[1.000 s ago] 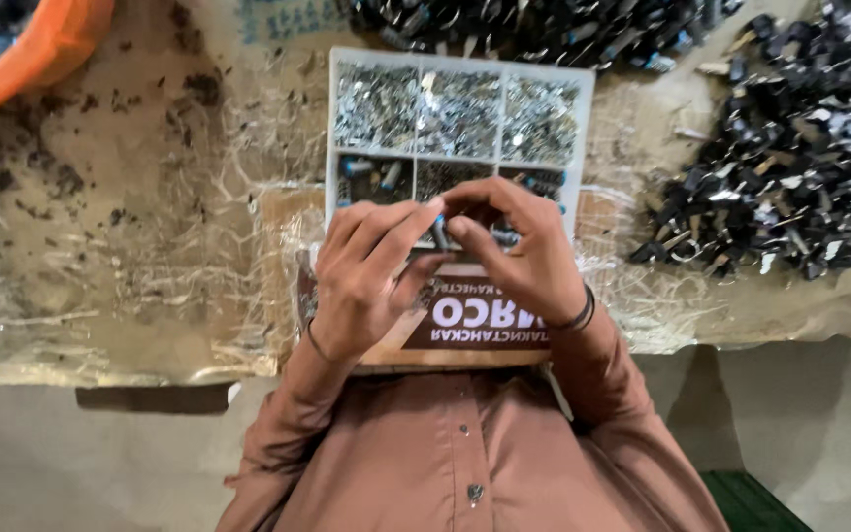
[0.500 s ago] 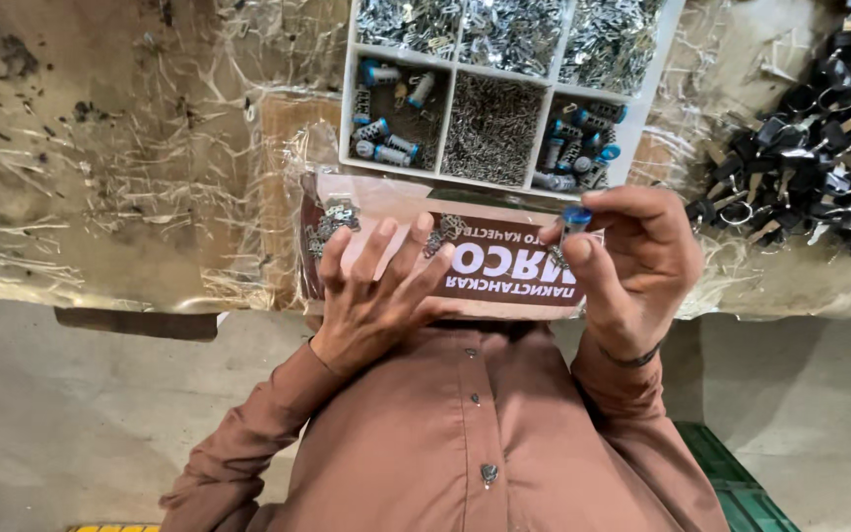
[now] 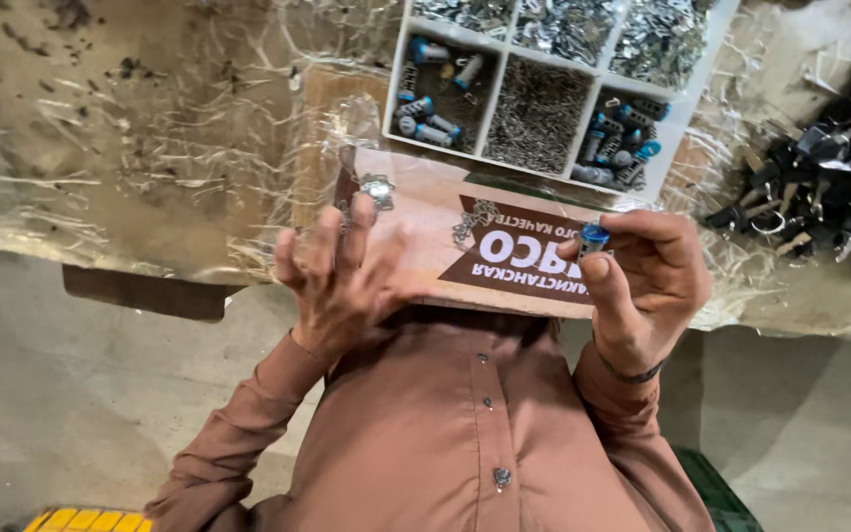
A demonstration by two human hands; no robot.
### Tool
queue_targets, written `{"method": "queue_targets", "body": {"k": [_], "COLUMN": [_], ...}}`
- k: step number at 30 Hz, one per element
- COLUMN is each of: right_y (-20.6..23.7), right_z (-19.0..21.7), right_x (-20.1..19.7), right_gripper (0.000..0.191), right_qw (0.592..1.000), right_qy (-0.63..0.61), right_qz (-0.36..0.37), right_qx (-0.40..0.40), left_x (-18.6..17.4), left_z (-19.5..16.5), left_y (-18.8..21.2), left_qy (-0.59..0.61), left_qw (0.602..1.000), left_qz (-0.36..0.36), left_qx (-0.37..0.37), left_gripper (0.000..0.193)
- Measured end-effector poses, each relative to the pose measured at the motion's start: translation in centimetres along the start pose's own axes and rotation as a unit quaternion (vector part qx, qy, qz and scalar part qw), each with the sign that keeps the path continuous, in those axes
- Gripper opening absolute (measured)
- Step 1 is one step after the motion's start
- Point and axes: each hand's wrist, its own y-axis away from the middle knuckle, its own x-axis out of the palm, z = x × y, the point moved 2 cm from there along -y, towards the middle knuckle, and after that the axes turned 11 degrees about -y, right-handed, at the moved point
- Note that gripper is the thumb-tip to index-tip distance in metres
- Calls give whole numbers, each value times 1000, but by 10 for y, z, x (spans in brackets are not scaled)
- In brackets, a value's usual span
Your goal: The person sits at a workshop table assembling small metal clamp components by hand. They pick parts from a compartment organizer box, fit the pieces together in their hands, and place the finished assemblies onto the table or into a green crate.
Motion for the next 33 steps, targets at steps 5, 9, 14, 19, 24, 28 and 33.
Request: {"method": "queue_targets", "body": {"k": [5, 9, 14, 19, 24, 28, 33], "right_y": [0, -1, -7, -25, -71, -107, -128], "right_z": [-6, -10, -20, -19, -1, 4, -13], "right_x": [7, 13, 23, 26, 12, 16, 42], "right_gripper": [30, 31, 31, 29, 35, 26, 11], "right_qw": [1000, 998, 991, 989, 981, 867, 732], "right_qy": [4, 53, 5, -1, -4, 477, 624], "right_qz": [19, 24, 84, 82, 158, 77, 159], "right_qx": [19, 21, 102, 124, 112, -120, -224], "left_x": [-15, -36, -45, -49, -42, -38, -32], "left_z": [6, -3, -14, -12, -10, -8, -11], "left_y": [-10, -30, -76, -122, -157, -170, -175], "left_qy": [22, 175, 402, 429, 460, 433, 439], "left_qw": [998, 977, 910, 892, 878, 898, 896], "left_qz": [-50, -114, -92, -116, -124, -80, -40], "left_qx": [-29, -48, 40, 80, 45, -10, -50], "left_gripper": [70, 56, 48, 46, 45, 43, 40]}}
